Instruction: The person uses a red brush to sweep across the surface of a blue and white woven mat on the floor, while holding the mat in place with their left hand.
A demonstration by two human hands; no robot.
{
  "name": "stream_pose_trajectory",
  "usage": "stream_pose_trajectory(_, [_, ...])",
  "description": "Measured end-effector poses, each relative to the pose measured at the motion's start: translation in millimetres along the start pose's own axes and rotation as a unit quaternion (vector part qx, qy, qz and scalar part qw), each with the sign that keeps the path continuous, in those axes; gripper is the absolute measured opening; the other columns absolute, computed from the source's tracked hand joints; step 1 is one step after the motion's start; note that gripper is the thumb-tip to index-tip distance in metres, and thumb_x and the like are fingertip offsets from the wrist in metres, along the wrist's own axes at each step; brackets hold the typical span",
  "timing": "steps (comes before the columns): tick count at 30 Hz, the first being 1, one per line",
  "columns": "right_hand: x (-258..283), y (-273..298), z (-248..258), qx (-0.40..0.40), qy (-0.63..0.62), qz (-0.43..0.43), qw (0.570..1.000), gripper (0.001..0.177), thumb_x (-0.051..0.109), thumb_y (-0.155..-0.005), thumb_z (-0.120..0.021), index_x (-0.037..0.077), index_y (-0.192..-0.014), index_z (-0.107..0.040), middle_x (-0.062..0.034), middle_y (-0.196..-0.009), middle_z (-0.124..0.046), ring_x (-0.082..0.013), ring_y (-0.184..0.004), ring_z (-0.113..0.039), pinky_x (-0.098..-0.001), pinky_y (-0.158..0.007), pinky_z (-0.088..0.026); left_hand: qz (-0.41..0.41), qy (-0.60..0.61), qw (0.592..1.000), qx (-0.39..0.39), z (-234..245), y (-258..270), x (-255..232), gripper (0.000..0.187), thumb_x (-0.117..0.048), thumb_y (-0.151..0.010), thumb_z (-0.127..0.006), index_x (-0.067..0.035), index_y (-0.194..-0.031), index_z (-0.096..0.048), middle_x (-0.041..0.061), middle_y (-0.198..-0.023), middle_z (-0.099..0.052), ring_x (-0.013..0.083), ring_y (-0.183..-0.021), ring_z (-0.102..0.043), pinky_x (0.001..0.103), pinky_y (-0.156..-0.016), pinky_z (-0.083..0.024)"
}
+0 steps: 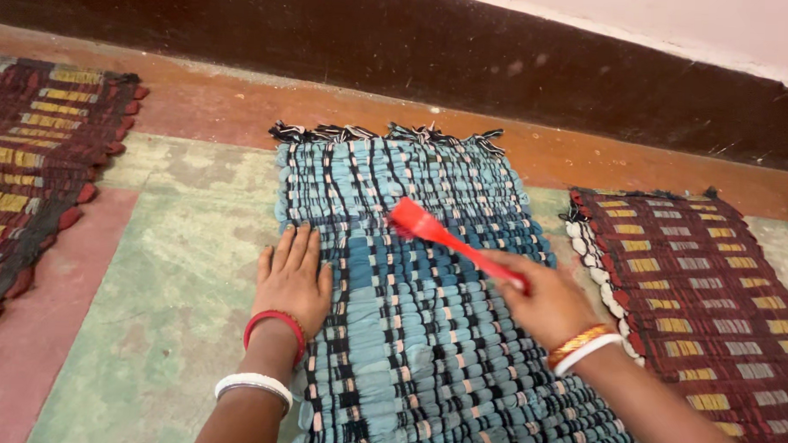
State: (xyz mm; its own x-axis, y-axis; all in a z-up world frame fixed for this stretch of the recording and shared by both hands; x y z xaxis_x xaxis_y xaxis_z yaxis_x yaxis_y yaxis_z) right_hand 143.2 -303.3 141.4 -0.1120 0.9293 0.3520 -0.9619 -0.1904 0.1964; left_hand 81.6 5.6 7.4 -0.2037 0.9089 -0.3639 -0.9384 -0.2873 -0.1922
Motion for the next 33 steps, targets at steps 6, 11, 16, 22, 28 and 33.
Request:
stream_pose_trajectory(6, [-40.4, -14.5, 31.9, -0.126, 0.019, 0.165, 0.978, 0.044, 0.023, -0.087, -0.068, 0.024, -0.131, -0.069, -0.0143, -0.127, -0.068, -0.0345, -0.1, -0.069, -0.0438, -0.087, -0.051, -0.001, 0.006, 1.0, 0.001, 2.8, -0.3, -1.0, 0.062, -0.038, -0.099, -0.038, -0.008, -0.153, -0.038, 0.007, -0.164, -0.03, 0.023, -0.153, -0.018, 0.047, -0.122, -0.012])
stream_pose_trajectory(11, [-28.9, -9.7, 43.0, -0.087, 0.025, 0.047, 0.995, 0.041, 0.027, -0.091, -0.066, 0.025, -0.132, -0.068, -0.0124, -0.12, -0.073, -0.0317, -0.105, -0.07, -0.0425, -0.093, -0.052, 0.0, 0.0, 1.0, 0.006, 2.3, -1.1, -0.7, 0.061, -0.038, -0.1, -0.038, -0.008, -0.153, -0.037, 0.006, -0.164, -0.029, 0.0228, -0.153, -0.018, 0.047, -0.122, -0.012])
stream_pose_trajectory(16, [26.8, 3.1, 27.2, -0.121, -0.059, 0.173, 0.976, 0.041, 0.025, -0.089, -0.067, 0.018, -0.128, -0.07, -0.0119, -0.111, -0.076, -0.0253, -0.096, -0.073, -0.0365, -0.088, -0.055, -0.004, -0.005, 1.0, 0.0, 2.7, -2.0, -1.1, 0.061, -0.038, -0.1, -0.038, -0.008, -0.153, -0.038, 0.007, -0.164, -0.03, 0.023, -0.153, -0.018, 0.047, -0.122, -0.012])
stream_pose_trajectory(22, [-9.6, -8.1, 6.3, -0.042, -0.036, 0.088, 0.995, 0.041, 0.031, -0.093, -0.064, 0.026, -0.133, -0.067, -0.008, -0.102, -0.079, -0.0206, -0.087, -0.074, -0.0348, -0.082, -0.054, -0.003, 0.007, 1.0, -0.002, 1.2, -1.0, -0.4, 0.062, -0.038, -0.099, -0.038, -0.008, -0.153, -0.038, 0.007, -0.164, -0.03, 0.0229, -0.153, -0.018, 0.047, -0.122, -0.012])
stream_pose_trajectory(28, [-53.3, -15.9, 39.7, -0.12, 0.015, 0.101, 0.988, 0.041, 0.03, -0.09, -0.066, 0.027, -0.13, -0.07, -0.012, -0.111, -0.076, -0.0312, -0.092, -0.072, -0.0406, -0.082, -0.054, -0.006, 0.003, 1.0, -0.007, 3.6, -1.6, -0.3, 0.062, -0.038, -0.1, -0.039, -0.007, -0.153, -0.039, 0.007, -0.164, -0.031, 0.0229, -0.153, -0.019, 0.046, -0.122, -0.012])
stream_pose_trajectory(33, [-39.4, -3.3, 50.0, -0.124, 0.076, 0.018, 0.989, 0.044, 0.033, -0.088, -0.067, 0.032, -0.132, -0.069, -0.0149, -0.096, -0.076, -0.0337, -0.085, -0.07, -0.044, -0.078, -0.053, -0.003, 0.004, 1.0, -0.006, 2.5, -0.2, -0.9, 0.061, -0.038, -0.099, -0.038, -0.008, -0.152, -0.039, 0.007, -0.163, -0.031, 0.0228, -0.153, -0.019, 0.047, -0.122, -0.012])
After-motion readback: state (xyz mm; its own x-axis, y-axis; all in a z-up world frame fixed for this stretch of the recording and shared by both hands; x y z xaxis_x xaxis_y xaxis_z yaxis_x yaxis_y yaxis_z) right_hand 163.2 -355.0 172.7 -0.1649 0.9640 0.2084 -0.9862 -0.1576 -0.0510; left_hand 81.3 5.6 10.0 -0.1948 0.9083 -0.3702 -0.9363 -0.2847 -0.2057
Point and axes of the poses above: each hand's wrist, its own y-axis away from the middle knuckle, its own z-axis out of the back of the hand, x = y × z, the point moved 7 cm from there along -y, towards the middle knuckle
